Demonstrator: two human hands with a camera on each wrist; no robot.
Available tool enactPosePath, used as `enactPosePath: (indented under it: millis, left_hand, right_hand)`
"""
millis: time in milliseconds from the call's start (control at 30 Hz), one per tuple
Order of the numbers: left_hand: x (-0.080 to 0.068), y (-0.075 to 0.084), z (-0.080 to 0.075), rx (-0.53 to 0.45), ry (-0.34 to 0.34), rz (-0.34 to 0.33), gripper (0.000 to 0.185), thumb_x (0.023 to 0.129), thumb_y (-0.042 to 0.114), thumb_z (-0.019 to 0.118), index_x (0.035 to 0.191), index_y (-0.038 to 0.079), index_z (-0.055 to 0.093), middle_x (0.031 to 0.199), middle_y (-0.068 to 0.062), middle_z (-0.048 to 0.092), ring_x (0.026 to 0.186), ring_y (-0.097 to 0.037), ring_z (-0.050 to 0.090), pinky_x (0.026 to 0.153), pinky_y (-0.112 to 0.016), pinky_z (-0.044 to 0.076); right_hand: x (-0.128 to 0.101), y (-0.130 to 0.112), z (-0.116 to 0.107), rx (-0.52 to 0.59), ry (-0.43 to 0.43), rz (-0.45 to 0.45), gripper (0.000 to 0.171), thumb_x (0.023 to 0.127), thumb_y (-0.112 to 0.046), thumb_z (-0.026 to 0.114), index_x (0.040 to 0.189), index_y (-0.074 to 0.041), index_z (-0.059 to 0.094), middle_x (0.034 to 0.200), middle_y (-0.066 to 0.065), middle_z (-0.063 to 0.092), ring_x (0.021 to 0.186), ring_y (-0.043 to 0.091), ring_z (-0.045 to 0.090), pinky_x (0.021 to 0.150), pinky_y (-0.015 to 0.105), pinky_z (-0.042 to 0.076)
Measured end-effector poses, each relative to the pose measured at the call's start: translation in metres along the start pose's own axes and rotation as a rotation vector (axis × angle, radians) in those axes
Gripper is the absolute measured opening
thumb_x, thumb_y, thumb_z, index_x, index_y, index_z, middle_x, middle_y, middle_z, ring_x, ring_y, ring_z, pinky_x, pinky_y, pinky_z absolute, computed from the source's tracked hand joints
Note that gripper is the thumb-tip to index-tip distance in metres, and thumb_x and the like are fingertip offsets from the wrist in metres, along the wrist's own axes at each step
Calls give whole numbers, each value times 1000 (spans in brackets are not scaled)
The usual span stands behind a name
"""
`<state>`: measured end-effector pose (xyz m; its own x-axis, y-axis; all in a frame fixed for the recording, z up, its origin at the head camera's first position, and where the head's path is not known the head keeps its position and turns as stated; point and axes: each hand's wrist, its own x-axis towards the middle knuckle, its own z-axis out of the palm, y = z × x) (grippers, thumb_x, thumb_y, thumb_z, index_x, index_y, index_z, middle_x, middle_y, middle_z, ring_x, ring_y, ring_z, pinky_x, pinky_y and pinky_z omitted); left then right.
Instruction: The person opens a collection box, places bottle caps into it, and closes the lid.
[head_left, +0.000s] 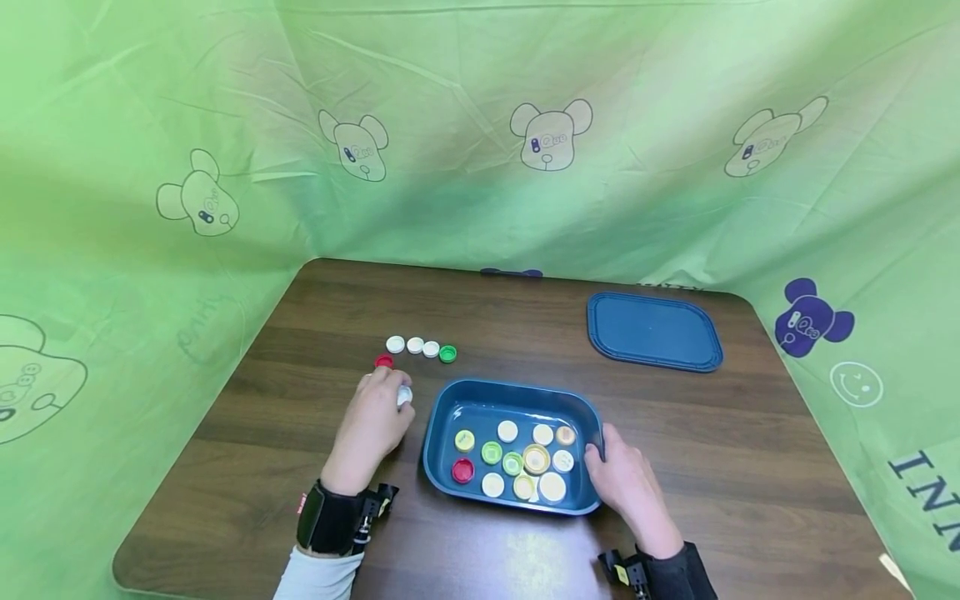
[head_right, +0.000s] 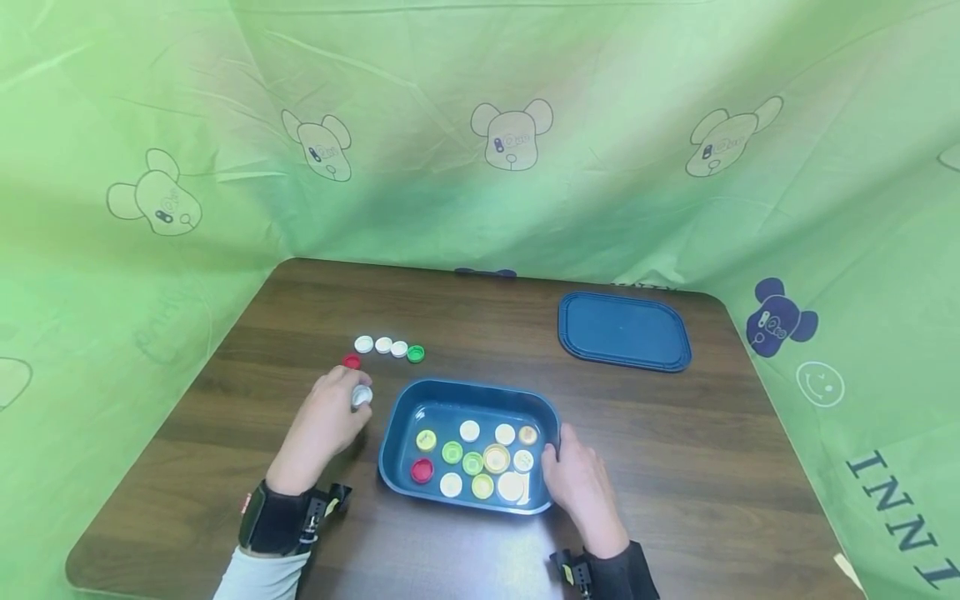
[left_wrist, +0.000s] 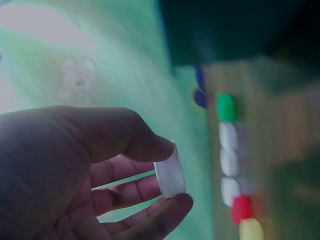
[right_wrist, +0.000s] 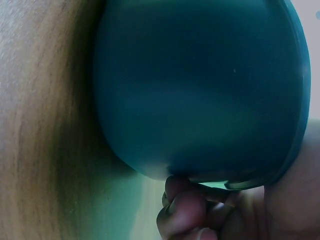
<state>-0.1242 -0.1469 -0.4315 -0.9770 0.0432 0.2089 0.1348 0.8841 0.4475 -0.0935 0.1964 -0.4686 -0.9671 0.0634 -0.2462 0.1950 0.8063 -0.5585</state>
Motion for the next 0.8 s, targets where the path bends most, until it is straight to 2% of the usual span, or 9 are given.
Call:
enactPosePath:
  millis: [167,333,467,600,800]
  left_hand:
    - [-3,32,-4,8,-15,71,27,82,3,78,107,1,69,104,-12,62,93,-29,54,81,-41,55]
    - [-2,56,3,-8,-154,154,28,84,5,78,111,6,69,108,-7,64,95,-24,54,83,-36,55]
    - [2,65,14,13,-237,209,26,86,5,76,111,7,69,107,-6,65,94,-22,55,82,-35,55]
    - [5,70,25,55,-254,248,27,86,7,77,112,7,70,108,-6,66,94,-21,55,83,-34,56]
    - [7,73,34,71,-273,241,36,87,12,79,122,8,68,115,-8,66,98,-22,56,89,-36,55]
  right_hand:
    - [0,0,0,-4,6,-6,28,102,-19,51,120,2,50,92,16,59,70,22,56,55,31,45]
    - [0,0,0,-3,4,1,28,102,-20,51,121,1,50,93,16,59,71,23,56,55,31,45]
    - [0,-1,1,2,1,0,28,102,-20,50,121,1,49,94,16,59,71,23,56,55,31,44]
    - [0,-1,1,9,-1,-2,27,103,-20,50,120,0,49,91,15,58,70,22,56,55,31,44]
    - [-1,1,0,3,6,-13,31,102,-19,50,125,2,49,98,19,61,72,23,57,56,31,46]
